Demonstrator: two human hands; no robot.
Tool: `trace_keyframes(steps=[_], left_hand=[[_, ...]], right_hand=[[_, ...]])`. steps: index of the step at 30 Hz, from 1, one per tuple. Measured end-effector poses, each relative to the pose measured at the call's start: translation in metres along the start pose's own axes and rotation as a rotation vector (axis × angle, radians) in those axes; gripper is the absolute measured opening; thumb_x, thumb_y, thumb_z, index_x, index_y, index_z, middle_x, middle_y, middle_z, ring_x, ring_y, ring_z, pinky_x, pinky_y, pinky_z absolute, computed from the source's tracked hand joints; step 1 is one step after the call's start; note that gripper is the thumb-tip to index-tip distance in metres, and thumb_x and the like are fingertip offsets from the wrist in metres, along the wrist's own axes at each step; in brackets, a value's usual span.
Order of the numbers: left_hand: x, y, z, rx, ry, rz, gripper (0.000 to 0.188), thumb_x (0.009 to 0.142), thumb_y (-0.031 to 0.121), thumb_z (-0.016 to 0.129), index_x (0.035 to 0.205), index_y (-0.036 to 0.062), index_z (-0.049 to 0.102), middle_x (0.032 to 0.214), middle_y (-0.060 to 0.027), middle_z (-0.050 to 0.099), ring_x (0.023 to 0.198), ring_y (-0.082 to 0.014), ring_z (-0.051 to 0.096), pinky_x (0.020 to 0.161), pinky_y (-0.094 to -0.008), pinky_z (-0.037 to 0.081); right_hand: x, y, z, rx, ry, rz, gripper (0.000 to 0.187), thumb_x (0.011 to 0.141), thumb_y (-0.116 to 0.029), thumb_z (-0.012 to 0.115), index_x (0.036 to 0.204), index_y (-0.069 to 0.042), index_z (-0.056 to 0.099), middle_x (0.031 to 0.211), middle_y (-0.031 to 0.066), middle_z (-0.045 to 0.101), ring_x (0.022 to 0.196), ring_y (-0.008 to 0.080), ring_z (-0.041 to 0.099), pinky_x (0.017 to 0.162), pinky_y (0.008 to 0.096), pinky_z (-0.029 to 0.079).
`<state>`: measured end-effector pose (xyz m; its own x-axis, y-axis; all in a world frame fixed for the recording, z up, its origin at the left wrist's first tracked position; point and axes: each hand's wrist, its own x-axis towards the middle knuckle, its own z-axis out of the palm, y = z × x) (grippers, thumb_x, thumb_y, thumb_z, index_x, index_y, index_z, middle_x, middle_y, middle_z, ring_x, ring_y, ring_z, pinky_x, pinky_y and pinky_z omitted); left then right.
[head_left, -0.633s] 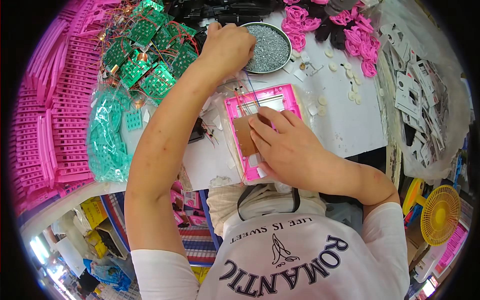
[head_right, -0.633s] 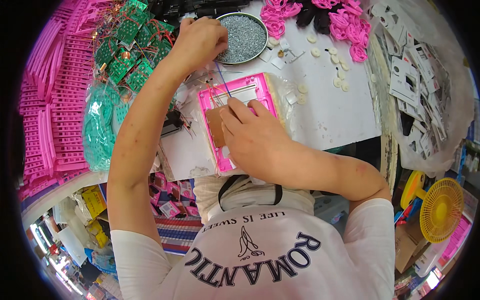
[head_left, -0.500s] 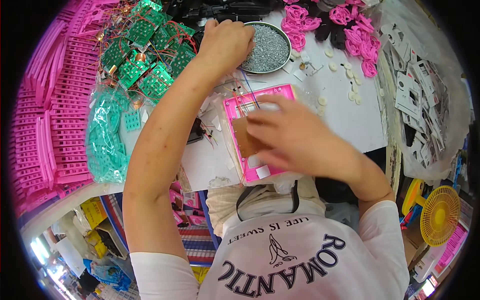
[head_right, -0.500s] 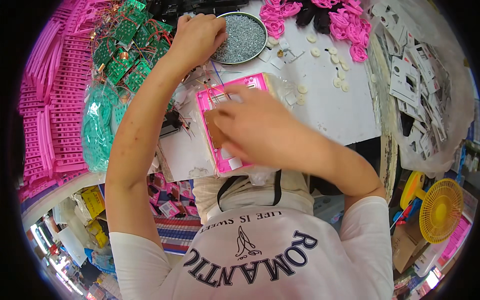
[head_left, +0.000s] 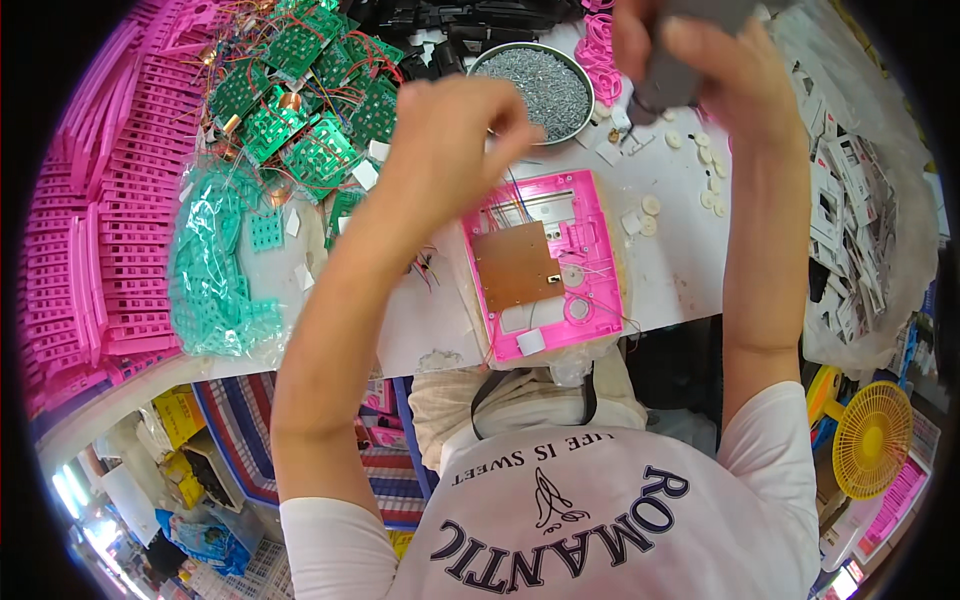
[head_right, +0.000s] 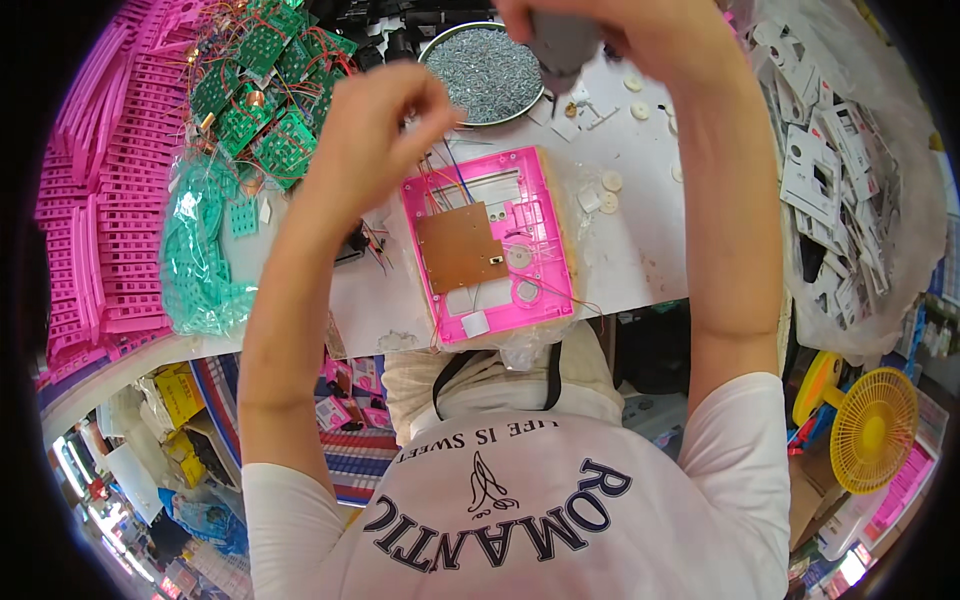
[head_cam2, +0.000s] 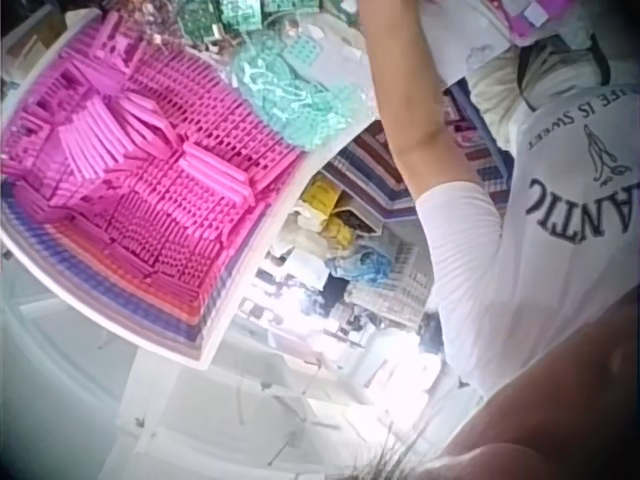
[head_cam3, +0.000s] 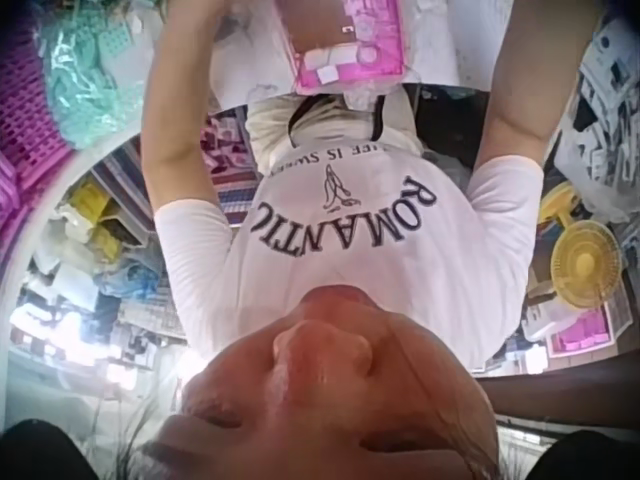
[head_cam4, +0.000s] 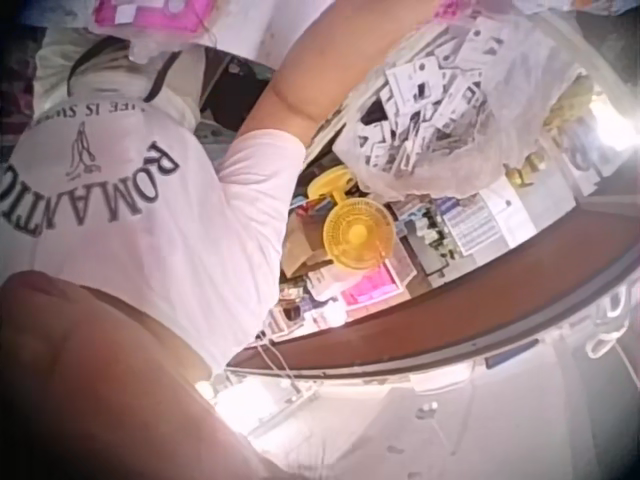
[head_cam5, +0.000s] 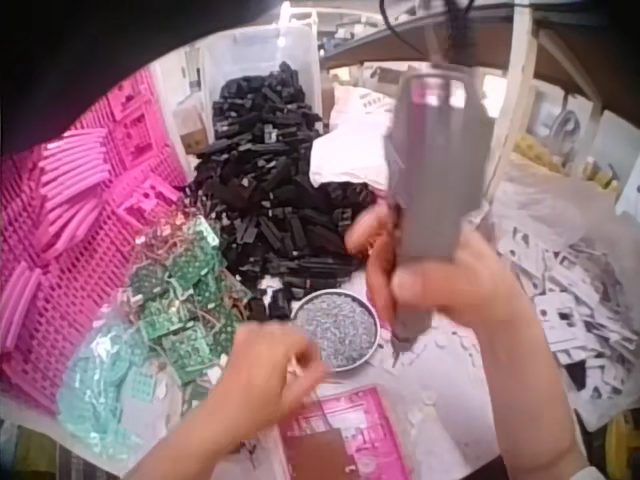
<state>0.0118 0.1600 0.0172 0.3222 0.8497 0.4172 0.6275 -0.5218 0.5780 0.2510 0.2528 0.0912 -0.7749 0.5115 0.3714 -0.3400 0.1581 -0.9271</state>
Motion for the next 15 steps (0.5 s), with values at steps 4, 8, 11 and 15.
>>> trace_keyframes(steps=[4, 8, 11, 15], left_hand=[[-0.079, 0.039, 0.006, 0.036, 0.015, 0.051, 0.016, 0.081, 0.018, 0.081, 0.088, 0.0096, 0.069, 0.089, -0.0036, 0.071, 0.077, -0.0212, 0.065, 0.085, -0.0415, 0.04], [-0.117, 0.058, 0.025, -0.011, 0.139, 0.083, 0.021, 0.08, 0.015, 0.082, 0.097, 0.0137, 0.07, 0.091, 0.0007, 0.069, 0.078, -0.018, 0.063, 0.087, -0.0418, 0.035], [-0.126, 0.065, 0.026, -0.058, 0.197, 0.077, 0.025, 0.078, 0.014, 0.083, 0.1, 0.0138, 0.07, 0.091, 0.0017, 0.068, 0.075, -0.0171, 0.061, 0.086, -0.0416, 0.034], [-0.127, 0.068, 0.022, -0.071, 0.213, 0.086, 0.026, 0.077, 0.014, 0.084, 0.099, 0.0127, 0.07, 0.088, 0.0015, 0.068, 0.073, -0.0173, 0.061, 0.084, -0.0409, 0.034]], right_hand=[[-0.028, 0.029, 0.071, 0.108, 0.179, -0.13, 0.044, 0.097, -0.025, 0.063, 0.135, -0.007, 0.049, 0.068, -0.0006, 0.052, 0.063, 0.0114, 0.05, 0.062, 0.0276, 0.045], [-0.048, 0.006, 0.129, 0.302, 0.283, -0.141, 0.037, 0.096, -0.028, 0.071, 0.122, -0.012, 0.051, 0.066, -0.0048, 0.054, 0.061, 0.0107, 0.051, 0.059, 0.0277, 0.047], [-0.054, -0.006, 0.147, 0.328, 0.279, -0.139, 0.033, 0.093, -0.027, 0.077, 0.112, -0.014, 0.053, 0.064, -0.004, 0.058, 0.058, 0.0113, 0.054, 0.055, 0.0286, 0.048], [-0.055, -0.011, 0.153, 0.345, 0.247, -0.082, 0.031, 0.091, -0.025, 0.08, 0.103, -0.012, 0.054, 0.062, -0.0019, 0.059, 0.056, 0.0123, 0.055, 0.053, 0.0292, 0.047]])
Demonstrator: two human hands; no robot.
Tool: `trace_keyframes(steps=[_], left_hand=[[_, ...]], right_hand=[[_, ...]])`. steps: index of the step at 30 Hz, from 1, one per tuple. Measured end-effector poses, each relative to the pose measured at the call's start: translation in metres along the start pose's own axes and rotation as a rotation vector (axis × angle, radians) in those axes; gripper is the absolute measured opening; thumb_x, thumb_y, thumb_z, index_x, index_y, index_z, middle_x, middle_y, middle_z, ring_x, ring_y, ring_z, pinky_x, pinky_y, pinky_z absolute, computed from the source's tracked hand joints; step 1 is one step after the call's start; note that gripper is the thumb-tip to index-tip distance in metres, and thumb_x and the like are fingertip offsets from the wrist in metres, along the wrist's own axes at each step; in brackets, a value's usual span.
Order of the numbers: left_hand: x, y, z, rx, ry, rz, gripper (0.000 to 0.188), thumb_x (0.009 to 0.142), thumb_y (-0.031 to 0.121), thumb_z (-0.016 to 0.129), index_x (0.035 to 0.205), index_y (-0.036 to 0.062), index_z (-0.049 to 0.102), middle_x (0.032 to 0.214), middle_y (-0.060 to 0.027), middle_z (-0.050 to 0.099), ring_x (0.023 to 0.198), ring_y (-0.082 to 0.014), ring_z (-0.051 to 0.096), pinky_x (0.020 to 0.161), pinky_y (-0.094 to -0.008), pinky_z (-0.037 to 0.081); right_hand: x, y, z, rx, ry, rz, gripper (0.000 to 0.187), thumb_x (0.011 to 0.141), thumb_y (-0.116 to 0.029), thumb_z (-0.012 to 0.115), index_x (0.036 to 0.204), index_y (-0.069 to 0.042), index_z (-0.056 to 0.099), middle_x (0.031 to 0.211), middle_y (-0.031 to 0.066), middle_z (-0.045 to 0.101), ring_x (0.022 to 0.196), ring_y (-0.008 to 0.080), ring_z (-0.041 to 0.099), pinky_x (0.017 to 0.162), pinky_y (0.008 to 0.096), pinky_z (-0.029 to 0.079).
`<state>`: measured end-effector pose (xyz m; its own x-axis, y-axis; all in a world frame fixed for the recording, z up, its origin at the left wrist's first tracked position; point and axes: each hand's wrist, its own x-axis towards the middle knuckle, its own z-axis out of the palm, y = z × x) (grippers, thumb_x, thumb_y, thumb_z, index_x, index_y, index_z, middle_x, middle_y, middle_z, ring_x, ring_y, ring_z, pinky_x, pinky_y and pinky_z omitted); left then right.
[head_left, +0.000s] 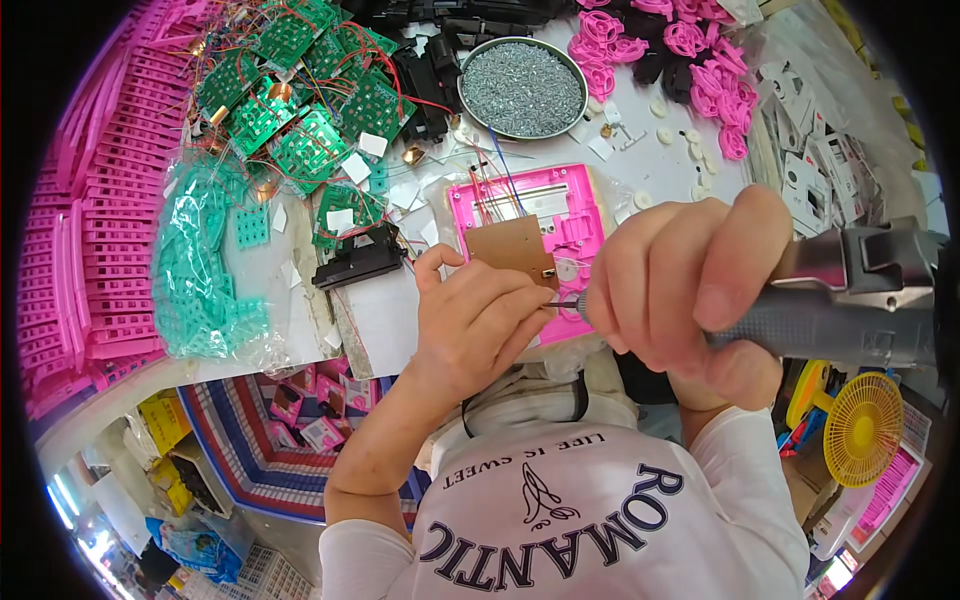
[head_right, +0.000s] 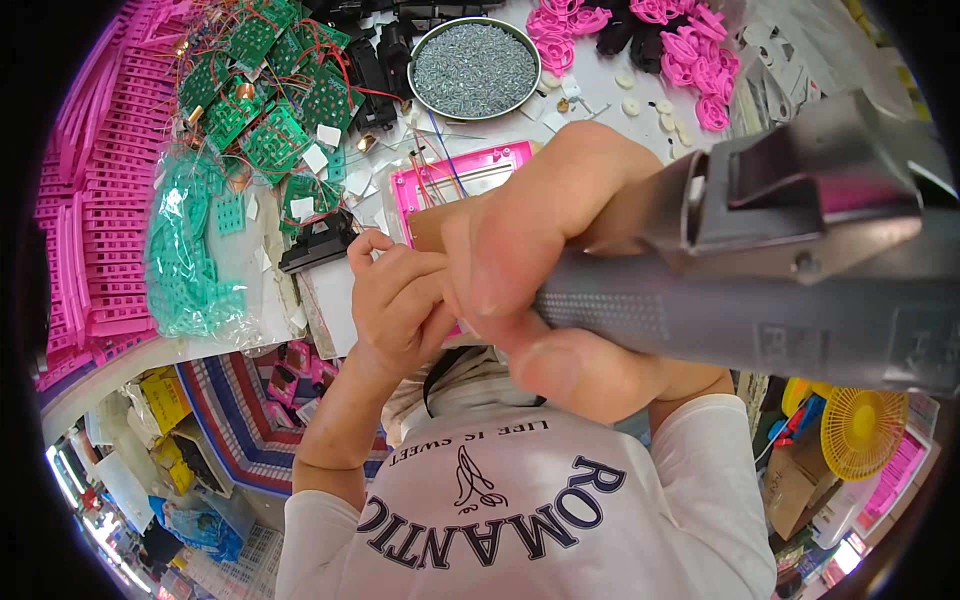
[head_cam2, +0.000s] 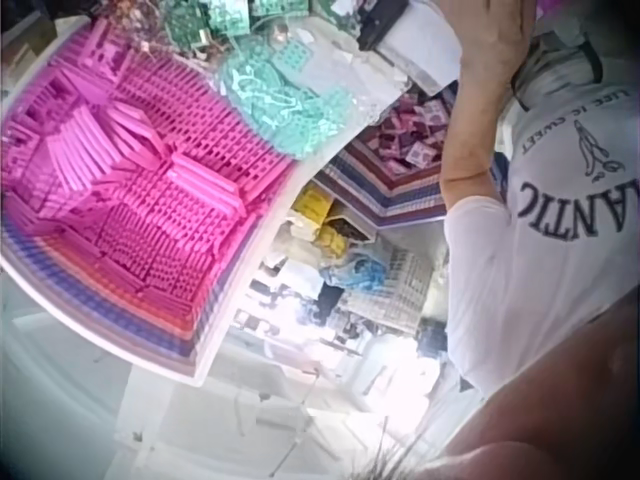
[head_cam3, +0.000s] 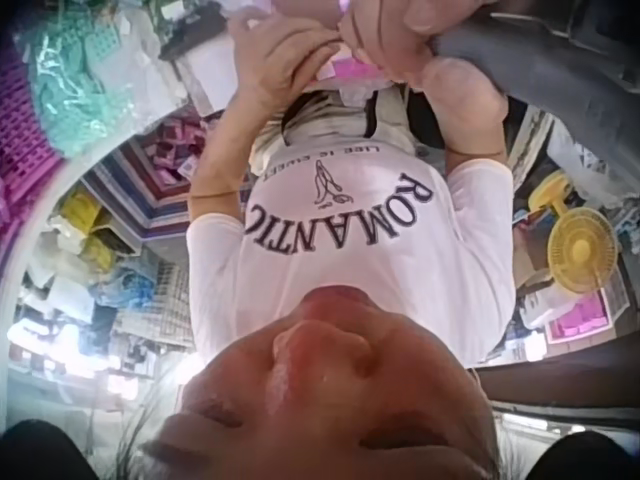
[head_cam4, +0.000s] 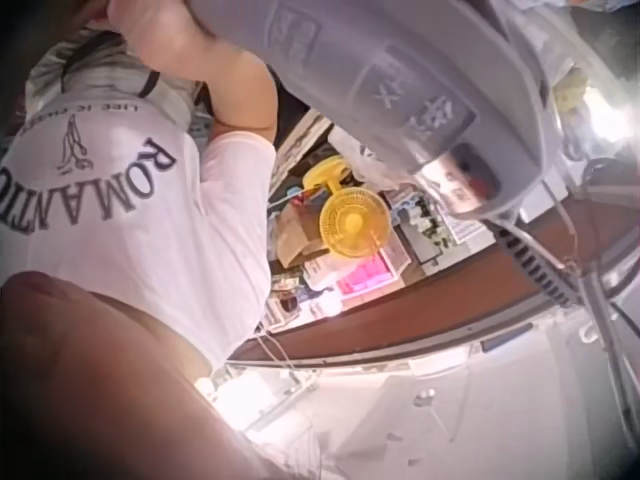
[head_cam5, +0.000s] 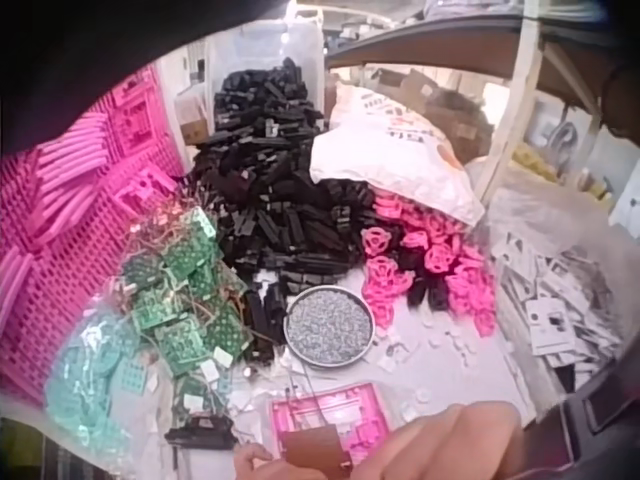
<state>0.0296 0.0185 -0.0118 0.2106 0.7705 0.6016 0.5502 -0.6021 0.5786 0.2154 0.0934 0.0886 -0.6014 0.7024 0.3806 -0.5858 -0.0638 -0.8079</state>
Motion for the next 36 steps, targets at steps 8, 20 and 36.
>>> trace_keyframes(steps=[8, 20, 36], left_hand=[[-0.001, -0.002, -0.001, 0.019, 0.012, 0.039, 0.026, 0.074, 0.016, 0.087, 0.093, 0.0125, 0.07, 0.085, 0.0009, 0.067, 0.071, -0.0165, 0.061, 0.083, -0.0412, 0.035], [-0.012, -0.004, -0.007, 0.191, -0.168, -0.126, 0.02, 0.08, 0.017, 0.081, 0.078, 0.0105, 0.062, 0.095, -0.0011, 0.07, 0.099, -0.0185, 0.07, 0.1, -0.0454, 0.033], [-0.018, 0.006, -0.008, 0.118, -0.269, -0.26, 0.016, 0.083, 0.014, 0.077, 0.089, 0.0097, 0.063, 0.107, -0.0036, 0.071, 0.111, -0.019, 0.069, 0.106, -0.0517, 0.03]], right_hand=[[-0.002, 0.006, 0.006, -0.039, 0.047, 0.02, 0.035, 0.089, -0.031, 0.082, 0.1, -0.013, 0.055, 0.061, -0.0017, 0.058, 0.053, 0.0122, 0.053, 0.054, 0.0294, 0.048], [-0.001, 0.063, -0.036, -0.344, 0.125, -0.06, 0.029, 0.093, -0.018, 0.07, 0.106, -0.007, 0.047, 0.067, 0.0026, 0.052, 0.057, 0.0121, 0.047, 0.055, 0.0301, 0.043], [0.002, 0.071, -0.043, -0.532, -0.052, -0.013, 0.023, 0.092, -0.012, 0.07, 0.095, -0.007, 0.047, 0.064, 0.0039, 0.052, 0.059, 0.0135, 0.049, 0.055, 0.0299, 0.044]])
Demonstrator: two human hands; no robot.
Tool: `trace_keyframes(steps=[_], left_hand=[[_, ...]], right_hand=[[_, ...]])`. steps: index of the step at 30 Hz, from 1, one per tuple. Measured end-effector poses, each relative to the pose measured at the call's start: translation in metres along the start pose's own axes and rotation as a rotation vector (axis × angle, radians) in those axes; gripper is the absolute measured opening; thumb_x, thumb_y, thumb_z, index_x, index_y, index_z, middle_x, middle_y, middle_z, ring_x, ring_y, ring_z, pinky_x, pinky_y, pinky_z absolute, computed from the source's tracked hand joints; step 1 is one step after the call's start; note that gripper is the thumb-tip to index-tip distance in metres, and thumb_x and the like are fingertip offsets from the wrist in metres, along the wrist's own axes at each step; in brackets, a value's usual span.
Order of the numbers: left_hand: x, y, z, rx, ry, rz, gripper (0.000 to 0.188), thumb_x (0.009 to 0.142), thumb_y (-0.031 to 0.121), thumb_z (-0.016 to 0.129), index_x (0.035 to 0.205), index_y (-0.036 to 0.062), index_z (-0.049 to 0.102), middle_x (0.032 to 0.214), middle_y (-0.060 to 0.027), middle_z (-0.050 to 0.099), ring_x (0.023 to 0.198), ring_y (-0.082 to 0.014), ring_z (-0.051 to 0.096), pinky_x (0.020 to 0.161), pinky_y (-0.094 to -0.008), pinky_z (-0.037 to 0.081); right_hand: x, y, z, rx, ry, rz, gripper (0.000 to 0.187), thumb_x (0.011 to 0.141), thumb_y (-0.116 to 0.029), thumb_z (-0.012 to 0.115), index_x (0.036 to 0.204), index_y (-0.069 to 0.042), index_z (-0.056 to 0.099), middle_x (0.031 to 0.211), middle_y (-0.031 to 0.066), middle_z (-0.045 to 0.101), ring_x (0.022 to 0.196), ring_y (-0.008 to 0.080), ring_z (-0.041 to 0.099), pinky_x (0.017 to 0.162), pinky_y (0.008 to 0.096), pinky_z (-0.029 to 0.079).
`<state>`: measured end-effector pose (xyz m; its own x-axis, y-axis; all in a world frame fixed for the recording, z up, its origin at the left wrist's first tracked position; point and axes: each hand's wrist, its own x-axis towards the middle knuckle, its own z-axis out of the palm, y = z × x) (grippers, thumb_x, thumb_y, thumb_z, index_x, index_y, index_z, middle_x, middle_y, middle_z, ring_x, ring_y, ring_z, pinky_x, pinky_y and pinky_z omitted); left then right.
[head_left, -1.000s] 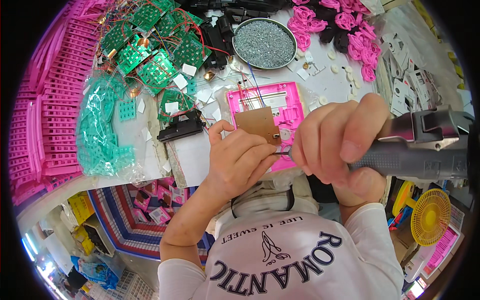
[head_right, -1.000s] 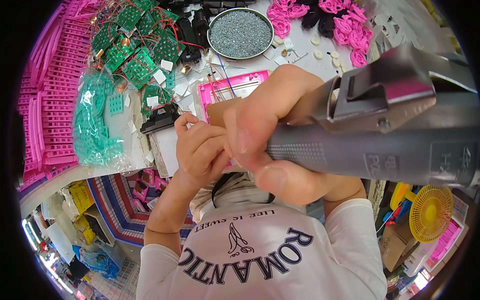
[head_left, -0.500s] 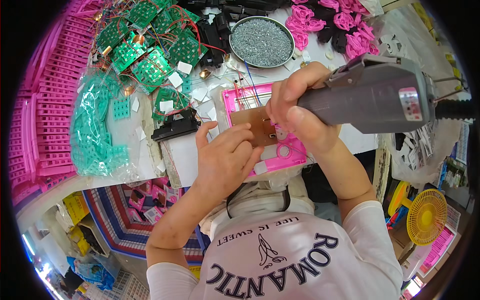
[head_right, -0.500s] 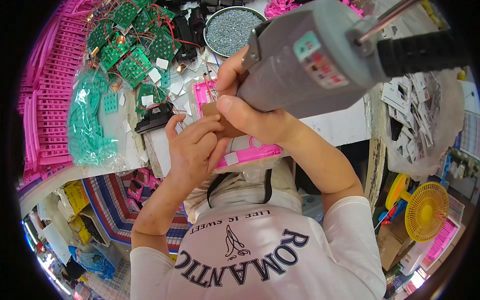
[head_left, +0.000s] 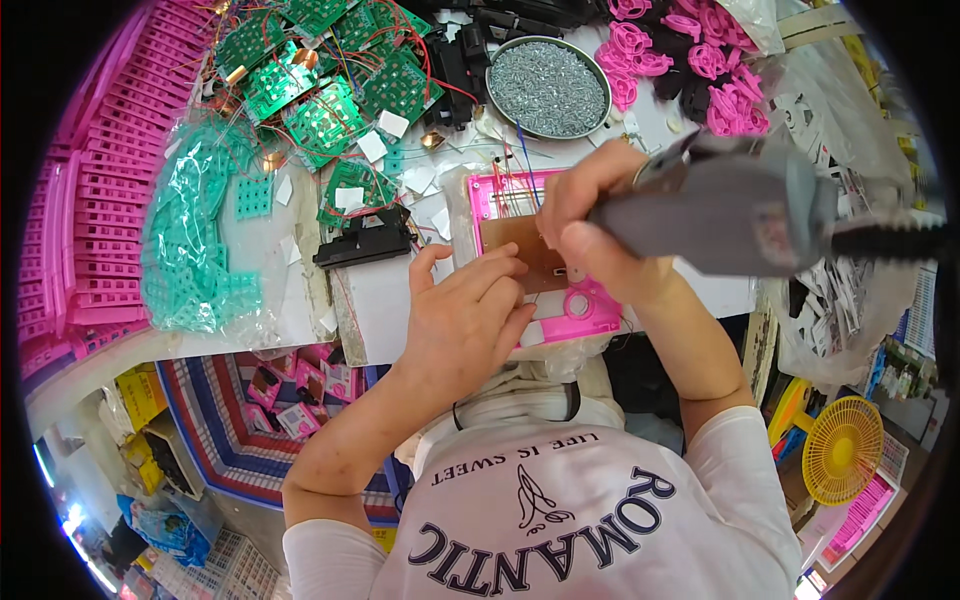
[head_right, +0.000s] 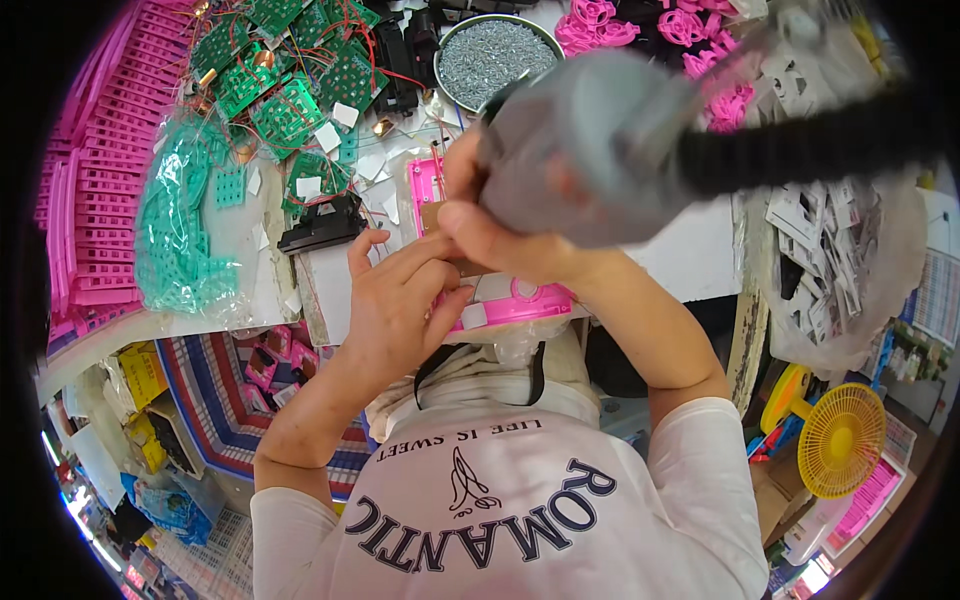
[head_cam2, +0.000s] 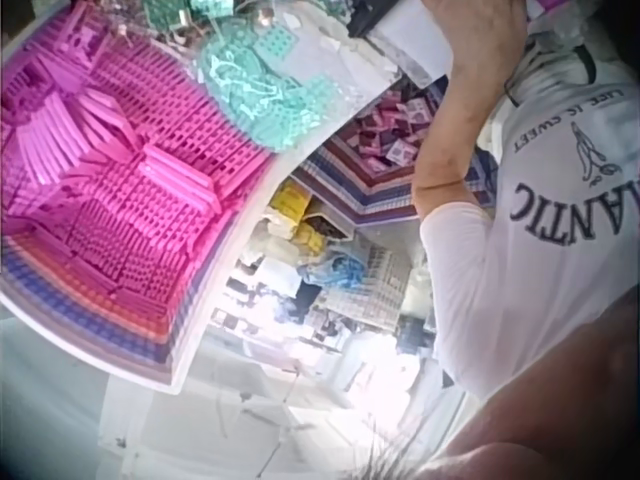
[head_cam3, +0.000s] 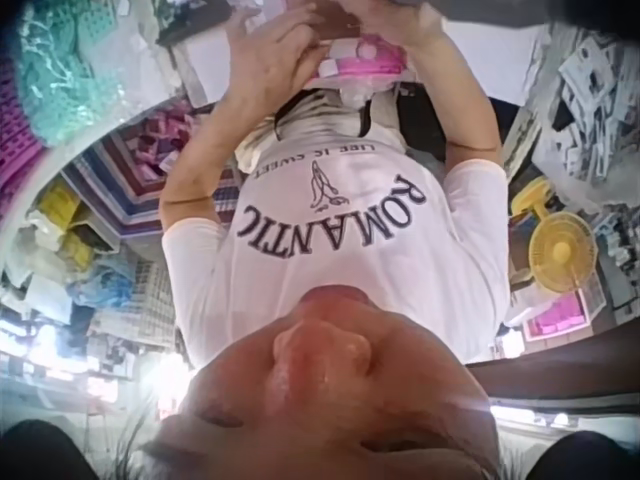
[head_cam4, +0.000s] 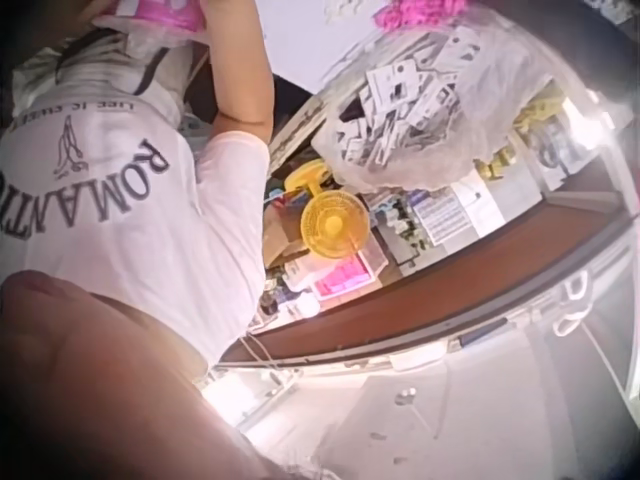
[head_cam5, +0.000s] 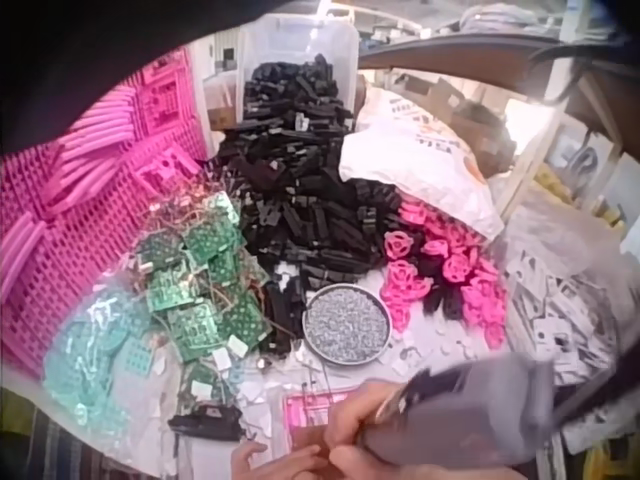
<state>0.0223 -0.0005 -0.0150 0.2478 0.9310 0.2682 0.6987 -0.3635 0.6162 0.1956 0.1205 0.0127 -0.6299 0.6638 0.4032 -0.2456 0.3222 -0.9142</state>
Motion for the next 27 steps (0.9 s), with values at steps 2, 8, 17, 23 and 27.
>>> trace_keyframes(steps=[2, 8, 17, 23, 27], left_hand=[[-0.001, -0.004, 0.003, -0.002, 0.066, 0.007, 0.014, 0.084, 0.014, 0.077, 0.09, 0.0099, 0.065, 0.107, -0.0034, 0.072, 0.109, -0.0191, 0.07, 0.11, -0.0549, 0.027], [0.013, -0.001, 0.005, -0.13, 0.175, 0.001, 0.013, 0.082, 0.012, 0.079, 0.091, 0.0109, 0.07, 0.101, -0.0019, 0.074, 0.1, -0.0184, 0.072, 0.116, -0.0621, 0.02], [0.043, -0.002, -0.007, -0.032, 0.05, 0.123, 0.016, 0.078, 0.017, 0.081, 0.086, 0.0111, 0.068, 0.092, -0.0027, 0.072, 0.087, -0.0222, 0.07, 0.111, -0.0581, 0.031], [0.173, -0.085, -0.018, 0.274, 0.309, 0.204, 0.015, 0.085, 0.025, 0.073, 0.086, 0.0102, 0.074, 0.084, -0.0074, 0.068, 0.089, -0.0275, 0.066, 0.085, -0.0461, 0.047], [0.202, -0.101, 0.012, 0.605, 0.01, 0.148, 0.018, 0.084, 0.021, 0.064, 0.087, 0.0098, 0.078, 0.099, -0.0104, 0.071, 0.109, -0.0303, 0.062, 0.094, -0.0601, 0.042]], right_hand=[[0.01, -0.017, 0.001, 0.247, 0.009, -0.006, 0.024, 0.091, -0.012, 0.071, 0.099, -0.006, 0.049, 0.069, 0.0042, 0.053, 0.063, 0.0141, 0.051, 0.059, 0.0307, 0.045], [0.002, -0.059, 0.01, 0.551, 0.063, 0.06, 0.032, 0.091, -0.017, 0.073, 0.107, -0.005, 0.048, 0.075, 0.0032, 0.053, 0.068, 0.0147, 0.054, 0.066, 0.0326, 0.048], [-0.001, -0.06, 0.017, 0.366, 0.242, 0.094, 0.038, 0.091, -0.035, 0.078, 0.102, -0.012, 0.05, 0.06, -0.002, 0.051, 0.053, 0.0132, 0.046, 0.05, 0.0287, 0.04], [-0.005, -0.035, 0.017, 0.368, 0.174, 0.089, 0.035, 0.091, -0.025, 0.077, 0.104, -0.009, 0.049, 0.065, 0.001, 0.053, 0.058, 0.0139, 0.049, 0.053, 0.0295, 0.043], [-0.008, -0.019, 0.022, 0.397, 0.053, 0.06, 0.028, 0.089, -0.015, 0.073, 0.105, -0.005, 0.052, 0.068, 0.0045, 0.055, 0.059, 0.0138, 0.049, 0.052, 0.0305, 0.043]])
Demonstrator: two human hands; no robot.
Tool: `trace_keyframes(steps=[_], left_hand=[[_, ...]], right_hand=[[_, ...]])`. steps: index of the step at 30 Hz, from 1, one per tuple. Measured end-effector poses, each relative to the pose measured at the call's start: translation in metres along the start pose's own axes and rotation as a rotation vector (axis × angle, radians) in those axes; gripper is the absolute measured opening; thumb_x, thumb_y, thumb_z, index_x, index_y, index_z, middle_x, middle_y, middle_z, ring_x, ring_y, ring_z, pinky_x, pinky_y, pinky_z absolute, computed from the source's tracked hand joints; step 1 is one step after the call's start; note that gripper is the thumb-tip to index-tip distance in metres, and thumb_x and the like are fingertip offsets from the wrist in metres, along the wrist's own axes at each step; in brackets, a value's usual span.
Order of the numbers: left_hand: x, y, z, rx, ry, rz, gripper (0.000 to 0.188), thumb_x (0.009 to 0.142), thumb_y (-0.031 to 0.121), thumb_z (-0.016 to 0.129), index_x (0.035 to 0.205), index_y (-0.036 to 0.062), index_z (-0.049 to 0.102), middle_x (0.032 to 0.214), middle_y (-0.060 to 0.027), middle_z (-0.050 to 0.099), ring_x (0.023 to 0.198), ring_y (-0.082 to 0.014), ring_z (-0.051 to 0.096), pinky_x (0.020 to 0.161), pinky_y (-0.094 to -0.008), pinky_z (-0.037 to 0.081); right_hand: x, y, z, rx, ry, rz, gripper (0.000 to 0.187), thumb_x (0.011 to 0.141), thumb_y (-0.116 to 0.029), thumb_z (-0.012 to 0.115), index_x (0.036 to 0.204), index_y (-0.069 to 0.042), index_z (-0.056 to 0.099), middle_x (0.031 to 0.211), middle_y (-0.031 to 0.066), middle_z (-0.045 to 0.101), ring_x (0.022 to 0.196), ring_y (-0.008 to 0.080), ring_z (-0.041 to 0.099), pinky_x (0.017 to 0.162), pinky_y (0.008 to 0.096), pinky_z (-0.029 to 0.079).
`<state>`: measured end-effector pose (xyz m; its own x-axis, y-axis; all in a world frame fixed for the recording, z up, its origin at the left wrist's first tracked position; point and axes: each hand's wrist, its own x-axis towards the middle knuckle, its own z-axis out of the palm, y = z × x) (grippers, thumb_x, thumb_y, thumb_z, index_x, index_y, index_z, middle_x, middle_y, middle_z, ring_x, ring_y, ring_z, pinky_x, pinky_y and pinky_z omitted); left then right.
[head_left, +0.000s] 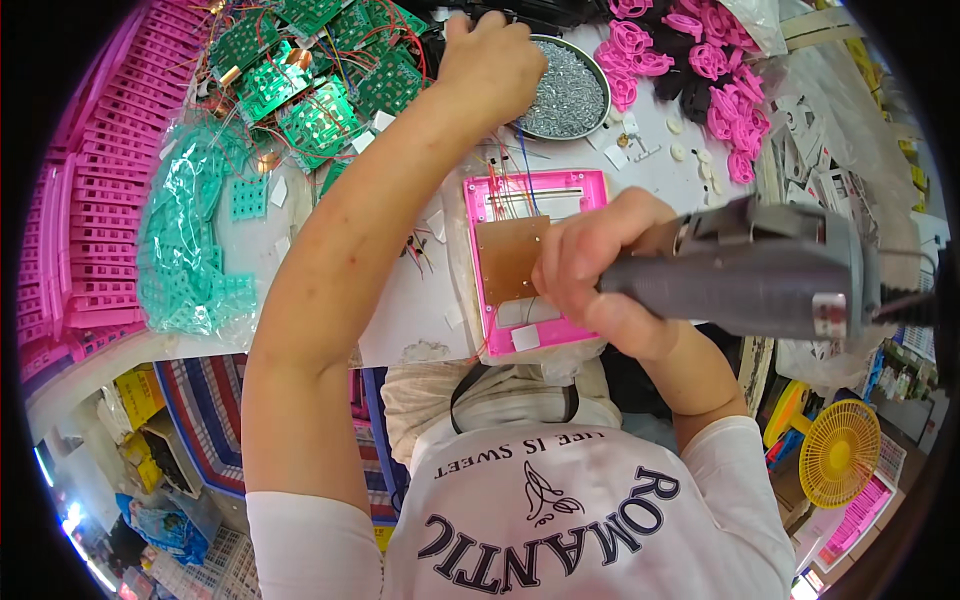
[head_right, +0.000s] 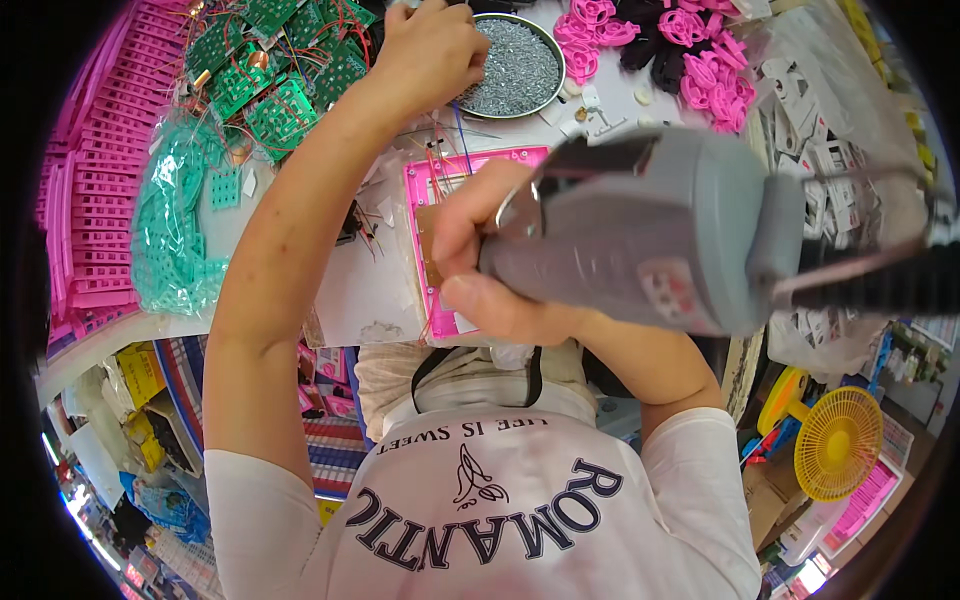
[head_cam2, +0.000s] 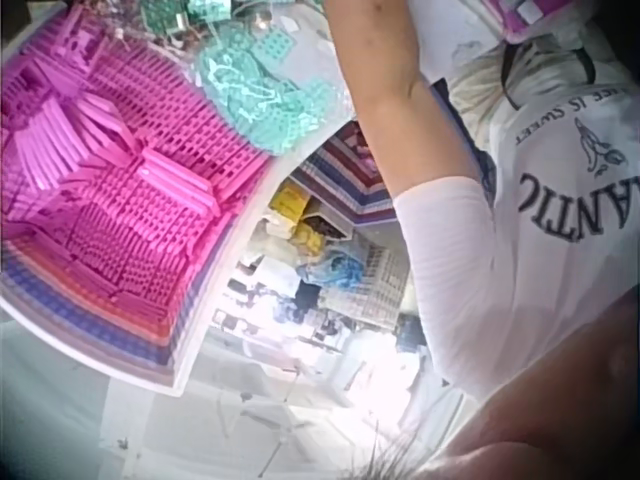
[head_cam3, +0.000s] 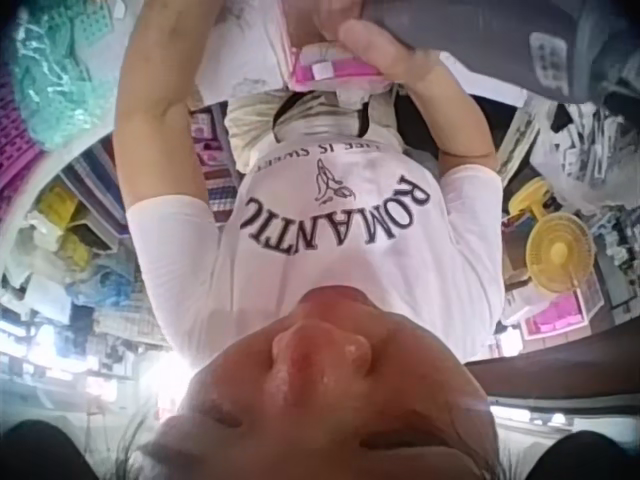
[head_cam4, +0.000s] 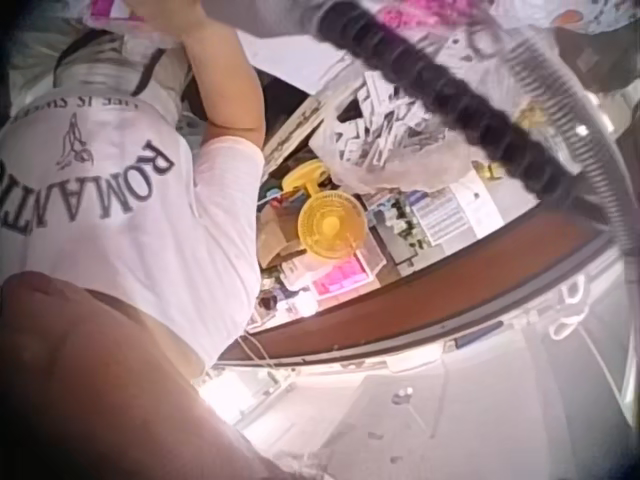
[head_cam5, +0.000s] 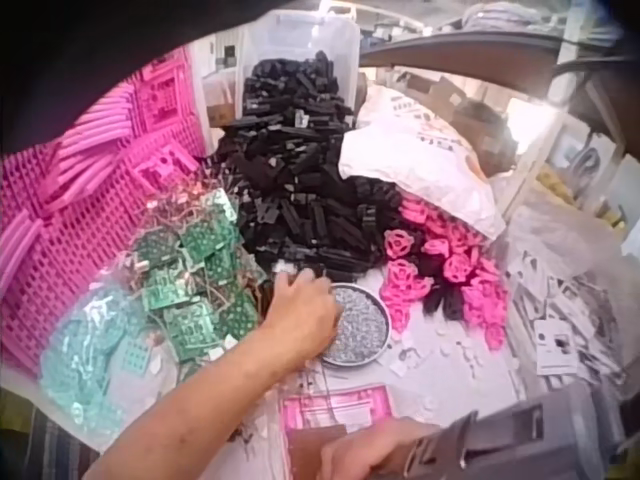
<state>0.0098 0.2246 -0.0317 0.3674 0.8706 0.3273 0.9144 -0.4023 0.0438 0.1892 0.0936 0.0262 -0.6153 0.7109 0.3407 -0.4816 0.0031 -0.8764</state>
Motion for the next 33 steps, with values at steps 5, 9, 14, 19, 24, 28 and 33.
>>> trace_keyframes(steps=[5, 9, 14, 19, 24, 28, 33], left_hand=[[0.005, 0.007, 0.001, 0.002, -0.095, 0.021, 0.019, 0.085, 0.02, 0.062, 0.089, 0.0102, 0.078, 0.099, -0.0112, 0.072, 0.107, -0.0294, 0.063, 0.093, -0.0574, 0.042], [0.007, 0.007, 0.006, 0.003, -0.131, 0.037, 0.021, 0.087, 0.022, 0.061, 0.089, 0.0107, 0.078, 0.098, -0.011, 0.073, 0.104, -0.0297, 0.064, 0.093, -0.0543, 0.042], [0.012, 0.007, -0.004, -0.11, -0.087, -0.04, 0.022, 0.089, 0.026, 0.06, 0.087, 0.0126, 0.078, 0.091, -0.0107, 0.075, 0.096, -0.0314, 0.067, 0.094, -0.0499, 0.042], [-0.027, 0.019, -0.055, -0.34, 0.133, -0.03, 0.019, 0.086, 0.032, 0.07, 0.088, 0.0134, 0.074, 0.09, -0.0064, 0.072, 0.096, -0.0278, 0.066, 0.095, -0.0493, 0.037], [-0.137, 0.051, -0.067, -0.557, 0.13, -0.029, 0.01, 0.083, 0.02, 0.078, 0.085, 0.0148, 0.07, 0.084, 0.0015, 0.068, 0.087, -0.021, 0.063, 0.096, -0.0487, 0.035], [-0.176, 0.069, -0.064, -0.771, 0.094, -0.151, 0.013, 0.079, 0.014, 0.081, 0.085, 0.0151, 0.069, 0.087, 0.0026, 0.07, 0.083, -0.0191, 0.063, 0.096, -0.0467, 0.033], [-0.184, 0.077, -0.063, -0.793, 0.164, -0.233, 0.014, 0.078, 0.014, 0.081, 0.084, 0.0147, 0.069, 0.082, 0.0042, 0.067, 0.08, -0.0181, 0.062, 0.097, -0.0462, 0.032]], right_hand=[[-0.004, -0.001, 0.005, 0.068, -0.017, 0.095, 0.023, 0.088, -0.014, 0.073, 0.097, -0.004, 0.054, 0.066, 0.0052, 0.055, 0.059, 0.0156, 0.05, 0.052, 0.0312, 0.043], [-0.006, 0.004, 0.01, -0.085, -0.06, 0.032, 0.02, 0.087, -0.009, 0.071, 0.09, -0.004, 0.051, 0.063, 0.0052, 0.054, 0.056, 0.0174, 0.051, 0.051, 0.032, 0.044], [-0.002, 0.005, 0.011, -0.237, -0.186, -0.066, 0.017, 0.084, 0.001, 0.065, 0.088, -0.005, 0.05, 0.063, 0.0057, 0.055, 0.051, 0.019, 0.051, 0.048, 0.0324, 0.044], [-0.003, -0.001, 0.006, -0.216, -0.13, 0.059, 0.022, 0.088, -0.01, 0.072, 0.093, -0.007, 0.051, 0.06, 0.0021, 0.052, 0.05, 0.0169, 0.049, 0.049, 0.0317, 0.044], [0.011, -0.027, 0.014, -0.056, 0.074, 0.018, 0.044, 0.089, -0.044, 0.08, 0.101, -0.015, 0.049, 0.06, -0.0034, 0.053, 0.052, 0.0145, 0.049, 0.053, 0.03, 0.044], [0.015, -0.025, 0.022, -0.023, 0.131, 0.05, 0.042, 0.091, -0.042, 0.079, 0.101, -0.014, 0.049, 0.06, -0.0036, 0.052, 0.053, 0.0137, 0.05, 0.052, 0.0305, 0.044], [0.02, -0.004, 0.007, 0.123, -0.15, -0.116, 0.031, 0.093, -0.014, 0.071, 0.111, -0.003, 0.049, 0.078, 0.006, 0.056, 0.066, 0.0137, 0.052, 0.062, 0.0313, 0.045]])
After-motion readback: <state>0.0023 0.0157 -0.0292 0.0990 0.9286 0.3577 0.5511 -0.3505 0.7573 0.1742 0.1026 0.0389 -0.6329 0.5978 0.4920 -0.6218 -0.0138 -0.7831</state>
